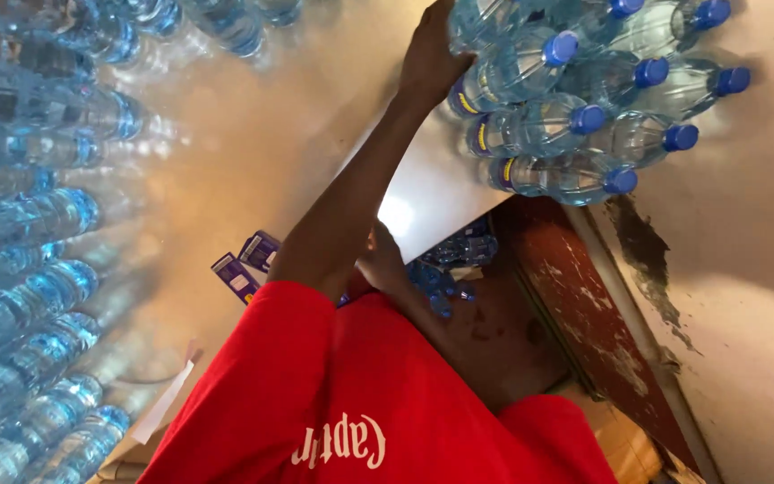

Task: Manually applying brand labels to plastic water bottles by wrapping them around the bottle body.

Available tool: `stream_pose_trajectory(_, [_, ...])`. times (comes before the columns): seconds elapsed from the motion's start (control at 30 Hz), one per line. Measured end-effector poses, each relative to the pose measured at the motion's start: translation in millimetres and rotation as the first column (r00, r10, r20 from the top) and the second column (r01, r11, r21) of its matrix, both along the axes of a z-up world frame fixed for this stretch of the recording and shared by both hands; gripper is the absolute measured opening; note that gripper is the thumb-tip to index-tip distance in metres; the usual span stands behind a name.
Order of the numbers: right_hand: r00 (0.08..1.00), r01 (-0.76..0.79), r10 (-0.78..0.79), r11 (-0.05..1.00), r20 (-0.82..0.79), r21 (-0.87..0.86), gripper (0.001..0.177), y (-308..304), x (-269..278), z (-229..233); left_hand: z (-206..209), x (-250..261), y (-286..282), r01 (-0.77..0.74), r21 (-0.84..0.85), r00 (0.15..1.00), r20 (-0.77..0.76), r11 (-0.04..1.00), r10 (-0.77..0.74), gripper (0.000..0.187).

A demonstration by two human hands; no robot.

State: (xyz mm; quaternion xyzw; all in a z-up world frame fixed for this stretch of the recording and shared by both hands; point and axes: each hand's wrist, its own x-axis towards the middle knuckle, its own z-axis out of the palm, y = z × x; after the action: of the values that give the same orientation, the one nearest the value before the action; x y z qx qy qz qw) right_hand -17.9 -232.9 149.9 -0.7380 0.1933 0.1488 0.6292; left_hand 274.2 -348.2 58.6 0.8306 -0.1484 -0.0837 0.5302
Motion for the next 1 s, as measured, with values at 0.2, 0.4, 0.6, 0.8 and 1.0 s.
stream_pose_trajectory(0.2, [0.908,-0.399,0.419,0.861,-0.005,-0.315,0.019,45.1,12.1,-37.3,-8.1,-3.3,93.9,0.127,-0.163,0.991,-0.011,0.978,-0.13,0.115])
stream_pose_trajectory(0.4, [0.657,-0.453,0.738,0.551,0.155,-0.701,0.07,64.1,-26.6,-64.5,62.0,-163.4,413.8,-0.263,-0.359,0.963,-0.16,0.896,0.219,0.033])
stream_pose_trajectory(0.6, [0.44,-0.49,0.891,0.342,0.111,-0.801,0.047,64.3,-52.5,-87.7,66.4,-382.1,555.2,-0.876,-0.148,0.449,-0.598,0.459,0.664,0.04])
stream_pose_trajectory(0.8, [0.581,-0.305,0.767,0.515,0.272,-0.801,0.027,64.3,-11.4,-110.1,27.9,-435.9,520.4,-0.941,-0.163,0.334,-0.588,0.296,0.737,0.036])
stream_pose_trajectory(1.0, [0.969,-0.24,0.232,0.964,0.084,0.113,0.01,58.0,-15.9,32.2,63.2,-366.4,440.5,-0.878,-0.391,0.476,-0.655,0.275,0.587,0.038])
